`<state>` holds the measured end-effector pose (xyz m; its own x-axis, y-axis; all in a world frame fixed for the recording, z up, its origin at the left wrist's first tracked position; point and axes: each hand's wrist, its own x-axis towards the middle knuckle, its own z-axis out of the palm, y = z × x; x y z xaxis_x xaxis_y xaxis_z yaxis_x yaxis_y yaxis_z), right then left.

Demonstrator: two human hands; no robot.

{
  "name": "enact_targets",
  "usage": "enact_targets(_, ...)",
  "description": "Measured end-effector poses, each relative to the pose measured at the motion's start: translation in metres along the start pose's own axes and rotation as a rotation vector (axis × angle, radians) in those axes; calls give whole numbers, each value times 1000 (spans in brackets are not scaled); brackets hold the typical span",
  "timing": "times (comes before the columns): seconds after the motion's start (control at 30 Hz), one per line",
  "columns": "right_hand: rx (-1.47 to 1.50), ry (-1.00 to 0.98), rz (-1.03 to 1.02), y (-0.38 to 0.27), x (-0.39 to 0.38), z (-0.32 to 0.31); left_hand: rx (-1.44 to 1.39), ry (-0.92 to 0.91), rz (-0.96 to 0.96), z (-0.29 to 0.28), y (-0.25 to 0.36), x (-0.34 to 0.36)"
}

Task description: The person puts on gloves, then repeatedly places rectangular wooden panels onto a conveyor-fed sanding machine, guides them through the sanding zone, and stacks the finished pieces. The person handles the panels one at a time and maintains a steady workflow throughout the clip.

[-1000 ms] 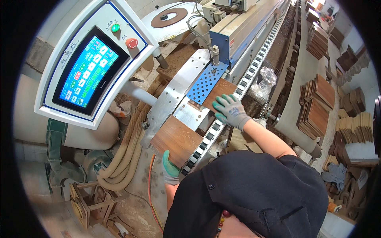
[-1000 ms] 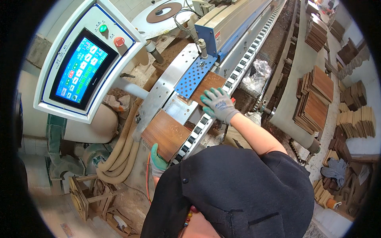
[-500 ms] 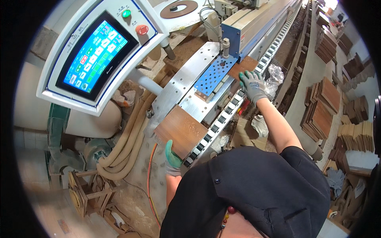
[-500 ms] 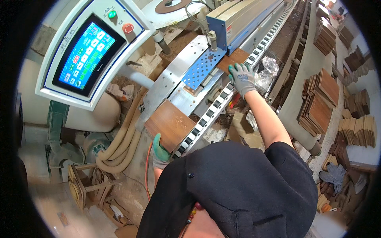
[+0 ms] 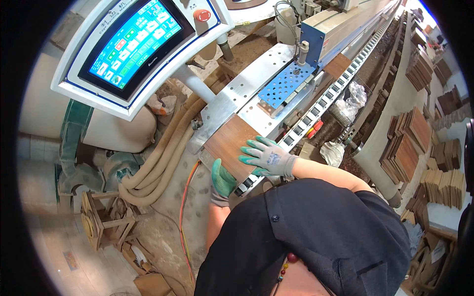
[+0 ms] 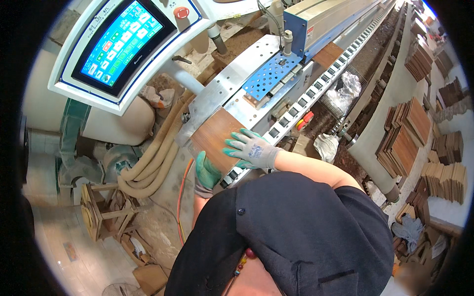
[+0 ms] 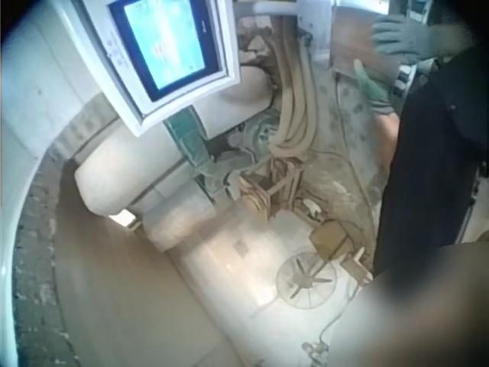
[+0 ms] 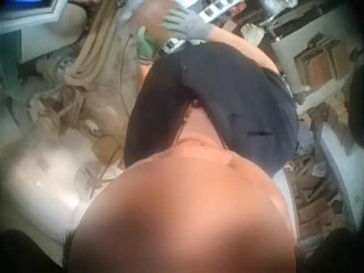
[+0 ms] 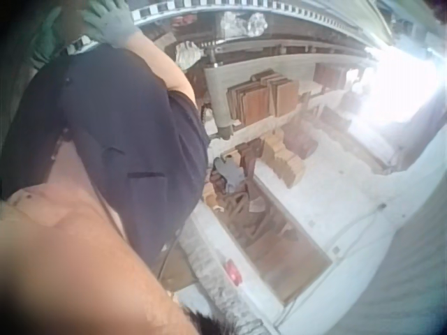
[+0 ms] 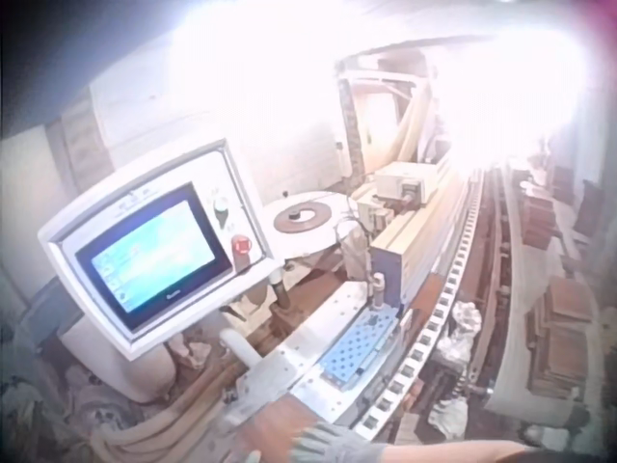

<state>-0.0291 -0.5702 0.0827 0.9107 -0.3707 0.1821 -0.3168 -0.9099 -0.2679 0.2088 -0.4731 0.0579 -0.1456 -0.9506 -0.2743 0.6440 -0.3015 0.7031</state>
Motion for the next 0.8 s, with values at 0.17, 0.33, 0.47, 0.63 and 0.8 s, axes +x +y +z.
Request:
enact_targets(0.17, -116, 81, 77, 14, -37, -16, 2116, -91, 829, -29, -8, 11)
enact_targets(0.33, -193, 85, 129, 7, -39, -10, 2163, -97, 951, -25, -7, 13)
enact_targets(0.47, -200, 74, 111, 1, -23, -5, 1381, -52, 663, -1, -3, 13)
enact_targets(0.63, -242, -9, 293, 25, -32, -24, 331, 395, 115, 31, -1, 2)
enact_targets(0.8, -261, -64, 566, 46, -47, -47, 1127, 452, 544, 25, -4, 4)
